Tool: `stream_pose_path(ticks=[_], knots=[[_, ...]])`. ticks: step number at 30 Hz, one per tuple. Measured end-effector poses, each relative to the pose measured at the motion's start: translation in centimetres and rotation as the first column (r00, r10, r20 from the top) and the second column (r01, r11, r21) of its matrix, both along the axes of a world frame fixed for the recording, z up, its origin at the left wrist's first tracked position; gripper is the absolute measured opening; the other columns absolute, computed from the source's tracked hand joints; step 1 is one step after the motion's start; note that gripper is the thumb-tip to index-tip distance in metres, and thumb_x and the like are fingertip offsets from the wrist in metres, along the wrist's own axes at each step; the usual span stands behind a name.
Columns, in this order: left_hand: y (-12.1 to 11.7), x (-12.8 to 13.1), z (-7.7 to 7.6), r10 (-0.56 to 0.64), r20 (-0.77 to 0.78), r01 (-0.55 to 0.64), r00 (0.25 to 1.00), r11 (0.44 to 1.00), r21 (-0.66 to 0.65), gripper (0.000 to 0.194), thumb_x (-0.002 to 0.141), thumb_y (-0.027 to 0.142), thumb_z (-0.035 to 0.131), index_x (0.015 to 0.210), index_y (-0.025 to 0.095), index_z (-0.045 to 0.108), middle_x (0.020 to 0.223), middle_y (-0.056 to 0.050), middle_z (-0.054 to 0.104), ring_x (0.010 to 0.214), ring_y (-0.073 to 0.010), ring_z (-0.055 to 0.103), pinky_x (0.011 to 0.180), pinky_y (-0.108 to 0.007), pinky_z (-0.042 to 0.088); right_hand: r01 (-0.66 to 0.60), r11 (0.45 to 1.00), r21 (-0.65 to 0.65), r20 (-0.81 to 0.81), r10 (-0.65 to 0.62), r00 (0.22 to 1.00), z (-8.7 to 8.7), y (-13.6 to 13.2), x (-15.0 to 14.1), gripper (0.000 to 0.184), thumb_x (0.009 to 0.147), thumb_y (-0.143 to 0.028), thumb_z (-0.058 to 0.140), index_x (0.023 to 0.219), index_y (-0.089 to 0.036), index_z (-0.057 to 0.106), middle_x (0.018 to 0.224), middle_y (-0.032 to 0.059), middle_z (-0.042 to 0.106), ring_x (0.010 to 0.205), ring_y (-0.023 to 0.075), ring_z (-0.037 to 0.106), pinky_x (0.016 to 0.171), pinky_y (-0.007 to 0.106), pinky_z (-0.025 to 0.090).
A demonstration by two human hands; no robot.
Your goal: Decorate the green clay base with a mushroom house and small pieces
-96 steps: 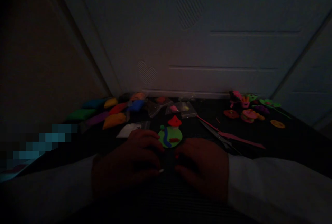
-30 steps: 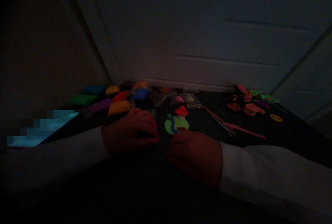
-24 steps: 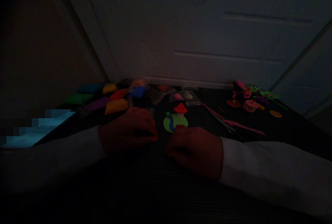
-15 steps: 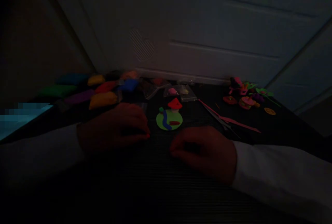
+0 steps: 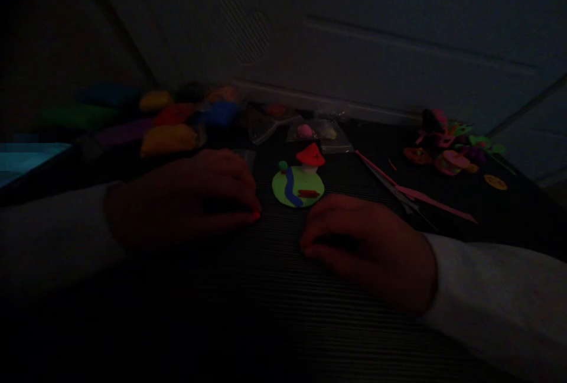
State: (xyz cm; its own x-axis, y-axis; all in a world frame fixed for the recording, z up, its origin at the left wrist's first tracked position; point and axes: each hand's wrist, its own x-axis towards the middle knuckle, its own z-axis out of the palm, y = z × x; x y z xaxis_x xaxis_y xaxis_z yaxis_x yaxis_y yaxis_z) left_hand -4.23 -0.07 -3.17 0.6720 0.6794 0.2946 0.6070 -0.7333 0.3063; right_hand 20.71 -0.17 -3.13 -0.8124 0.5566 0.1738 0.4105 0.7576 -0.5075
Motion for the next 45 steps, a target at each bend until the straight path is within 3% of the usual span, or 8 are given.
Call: stream_pose_path(ticks=[5,21,45], knots=[[0.03,0.01,-0.11,-0.004,0.000,0.004,1.000,1.000,0.007,0.011,0.075,0.024,0.060,0.078,0.019,0.070,0.081,-0.003,0.065,0.083,-0.0176,0.056,0.074,-0.031,0.039,0.005,1.000,-0.027,0.006,-0.005,1.000,0.00,0.04,-0.10,0.008,0.081,-0.023,0.056,0.086,-0.020,0.062,0.093,-0.0015,0.058,0.086,0.0027,0.055,0.077,0.010,0.044],[-0.08,0.04,-0.06,0.002,-0.008,-0.002,1.000,1.000,-0.019,0.013,0.075,0.024,0.059,0.081,0.017,0.070,0.083,-0.005,0.065,0.084,-0.0192,0.055,0.076,-0.033,0.039,-0.006,0.998,0.054,0.005,0.006,1.000,-0.01,-0.07,0.07,0.008,0.080,-0.019,0.056,0.086,-0.021,0.061,0.092,-0.0012,0.059,0.088,0.0049,0.055,0.078,0.013,0.044],[-0.05,0.11,-0.06,-0.015,0.003,0.015,1.000,1.000,-0.013,0.012,0.076,0.023,0.058,0.080,0.018,0.068,0.083,-0.003,0.065,0.084,-0.0173,0.055,0.078,-0.031,0.040,-0.027,1.000,-0.014,0.064,0.028,0.998,0.49,0.45,-0.09,0.006,0.079,-0.020,0.055,0.084,-0.019,0.059,0.095,0.0004,0.056,0.091,0.0067,0.054,0.080,0.016,0.044]])
